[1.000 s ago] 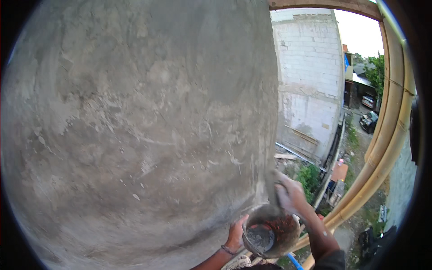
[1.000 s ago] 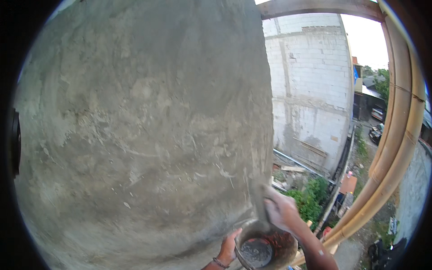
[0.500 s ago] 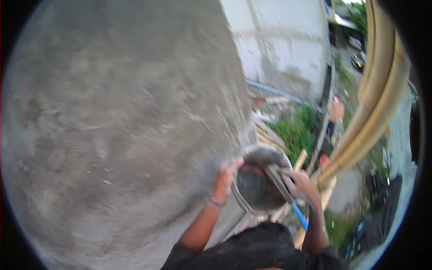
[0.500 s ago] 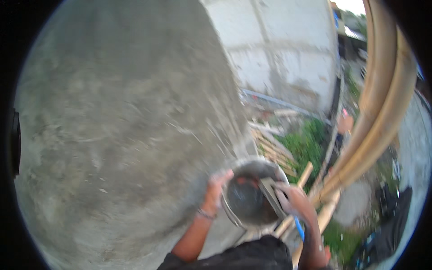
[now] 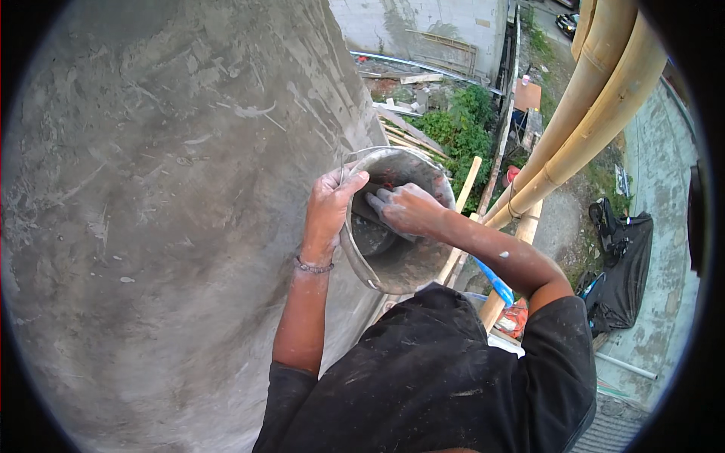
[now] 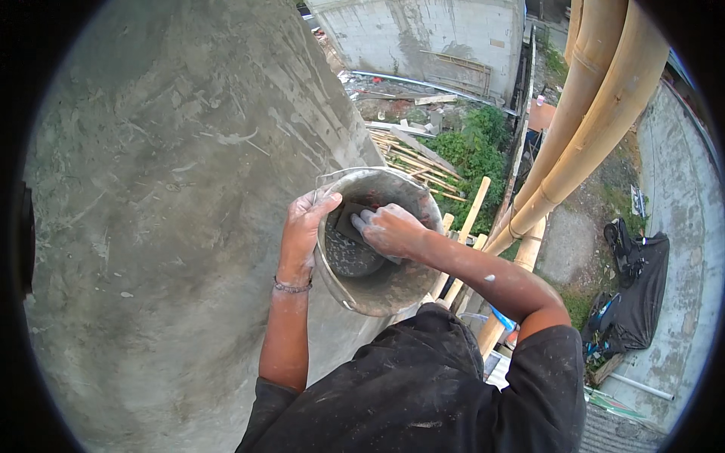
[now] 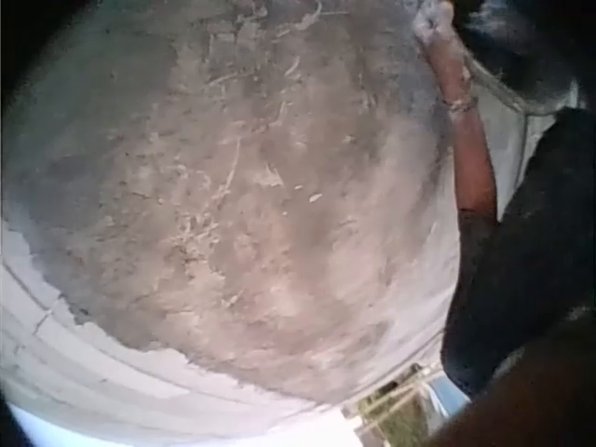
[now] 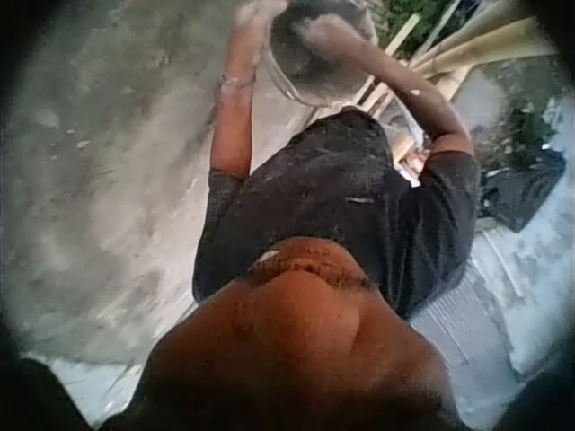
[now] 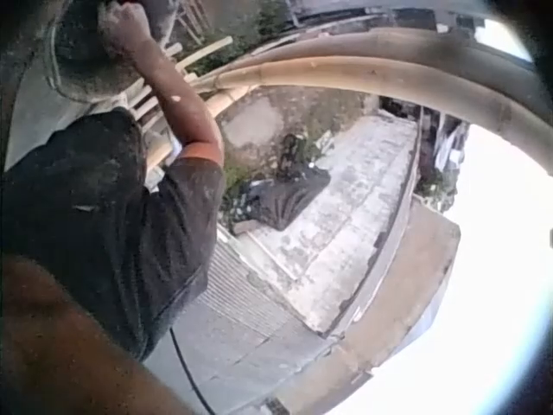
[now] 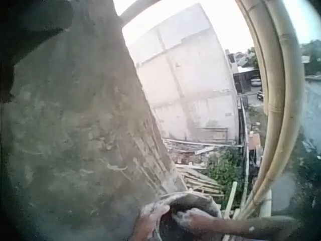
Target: Applying and smoothing plaster or mortar on a concrete wall using a hand float.
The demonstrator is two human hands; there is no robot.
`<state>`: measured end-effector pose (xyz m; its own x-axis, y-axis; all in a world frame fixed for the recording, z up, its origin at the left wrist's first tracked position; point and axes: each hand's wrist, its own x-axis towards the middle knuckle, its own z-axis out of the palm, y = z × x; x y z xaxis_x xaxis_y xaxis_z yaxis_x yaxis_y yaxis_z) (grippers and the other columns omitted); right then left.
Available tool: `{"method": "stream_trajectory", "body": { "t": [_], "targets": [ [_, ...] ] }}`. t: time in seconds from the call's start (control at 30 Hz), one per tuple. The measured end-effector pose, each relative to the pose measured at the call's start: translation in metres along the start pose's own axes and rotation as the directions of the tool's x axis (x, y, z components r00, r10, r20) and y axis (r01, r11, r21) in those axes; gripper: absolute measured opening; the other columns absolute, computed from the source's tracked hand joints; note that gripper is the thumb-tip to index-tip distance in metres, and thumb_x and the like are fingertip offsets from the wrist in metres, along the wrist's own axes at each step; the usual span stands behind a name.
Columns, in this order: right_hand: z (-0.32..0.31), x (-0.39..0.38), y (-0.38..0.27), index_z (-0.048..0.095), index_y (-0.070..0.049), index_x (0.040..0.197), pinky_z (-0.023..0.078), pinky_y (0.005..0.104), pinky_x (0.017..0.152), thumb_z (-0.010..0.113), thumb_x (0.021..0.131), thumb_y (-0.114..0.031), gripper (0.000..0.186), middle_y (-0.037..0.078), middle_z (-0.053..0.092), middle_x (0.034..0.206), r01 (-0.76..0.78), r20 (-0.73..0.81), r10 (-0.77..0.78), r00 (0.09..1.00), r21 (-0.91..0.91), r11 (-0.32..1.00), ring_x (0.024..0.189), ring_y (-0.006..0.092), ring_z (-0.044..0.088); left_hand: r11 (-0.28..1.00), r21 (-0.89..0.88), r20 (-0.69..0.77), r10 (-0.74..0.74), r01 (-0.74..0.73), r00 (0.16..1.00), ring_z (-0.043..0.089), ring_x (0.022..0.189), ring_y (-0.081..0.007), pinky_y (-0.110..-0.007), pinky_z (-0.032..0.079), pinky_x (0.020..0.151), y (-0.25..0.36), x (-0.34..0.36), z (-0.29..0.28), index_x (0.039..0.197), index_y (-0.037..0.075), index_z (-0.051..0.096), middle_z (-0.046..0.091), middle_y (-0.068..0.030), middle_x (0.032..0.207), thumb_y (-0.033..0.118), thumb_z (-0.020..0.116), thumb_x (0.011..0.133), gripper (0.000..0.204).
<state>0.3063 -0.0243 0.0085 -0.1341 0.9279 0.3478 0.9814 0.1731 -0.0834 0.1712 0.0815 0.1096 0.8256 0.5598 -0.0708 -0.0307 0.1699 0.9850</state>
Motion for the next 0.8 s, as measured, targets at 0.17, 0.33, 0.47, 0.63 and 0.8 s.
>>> {"method": "stream_trajectory", "body": {
  "t": [0.17, 0.33, 0.47, 0.63, 0.8],
  "targets": [
    [0.038, 0.008, 0.010, 0.066, 0.000, 0.099, 0.055, 0.0429, 0.060, 0.057, 0.086, -0.017, 0.023, 0.016, 0.068, 0.080, -0.098, 0.147, 0.094, 0.985, 0.015, 0.995, 0.069, 0.0302, 0.070, 0.968, 0.241, -0.037, 0.080, -0.069, 0.996, 0.061, 0.087, -0.0073, -0.025, 0.048, 0.081, -0.016, 0.000, -0.008, 0.117, -0.004, 0.068, 0.071, -0.0004, 0.098, 0.011, 0.063, 0.092, 0.029],
    [0.099, -0.010, 0.035, 0.069, 0.002, 0.090, 0.053, 0.0491, 0.065, 0.057, 0.085, -0.019, 0.025, 0.023, 0.068, 0.077, -0.275, 0.144, 0.237, 0.961, 0.377, 0.884, 0.072, 0.0398, 0.068, 0.818, 0.488, -0.055, 0.376, -0.304, 0.925, 0.060, 0.078, -0.0087, -0.029, 0.050, 0.072, -0.033, 0.007, 0.004, 0.110, -0.002, 0.068, 0.070, -0.0057, 0.084, 0.013, 0.064, 0.090, 0.025],
    [0.050, -0.006, 0.008, 0.062, 0.000, 0.122, 0.051, 0.0410, 0.088, 0.054, 0.092, -0.026, 0.040, 0.021, 0.069, 0.112, -0.588, 0.620, 0.212, 0.756, 0.498, 0.638, 0.100, 0.0308, 0.066, 0.799, 0.516, -0.057, 0.392, -0.309, 0.918, 0.056, 0.074, -0.0081, -0.030, 0.051, 0.068, -0.043, -0.008, 0.019, 0.106, -0.003, 0.068, 0.069, -0.0070, 0.083, 0.019, 0.067, 0.090, 0.027],
    [0.043, 0.005, 0.035, 0.061, 0.000, 0.124, 0.051, 0.0394, 0.089, 0.052, 0.094, -0.027, 0.040, 0.021, 0.067, 0.116, -0.181, 0.161, 0.111, 0.981, 0.525, 0.832, 0.102, 0.0285, 0.065, 0.670, 0.663, -0.012, 0.454, -0.333, 0.891, 0.067, 0.101, -0.0390, -0.043, 0.051, 0.091, -0.094, -0.016, 0.044, 0.111, -0.006, 0.066, 0.068, -0.0282, 0.106, 0.023, 0.066, 0.090, 0.036],
    [0.006, -0.042, 0.116, 0.060, -0.001, 0.126, 0.051, 0.0373, 0.090, 0.051, 0.097, -0.027, 0.041, 0.020, 0.065, 0.121, 0.037, -0.199, 0.077, 0.977, 0.512, 0.858, 0.105, 0.0256, 0.063, 0.772, 0.570, -0.136, 0.424, -0.280, 0.895, 0.069, 0.083, -0.0311, -0.039, 0.052, 0.074, -0.048, -0.028, 0.040, 0.106, -0.003, 0.067, 0.071, -0.0198, 0.090, 0.026, 0.066, 0.092, 0.033]
  ]
}}
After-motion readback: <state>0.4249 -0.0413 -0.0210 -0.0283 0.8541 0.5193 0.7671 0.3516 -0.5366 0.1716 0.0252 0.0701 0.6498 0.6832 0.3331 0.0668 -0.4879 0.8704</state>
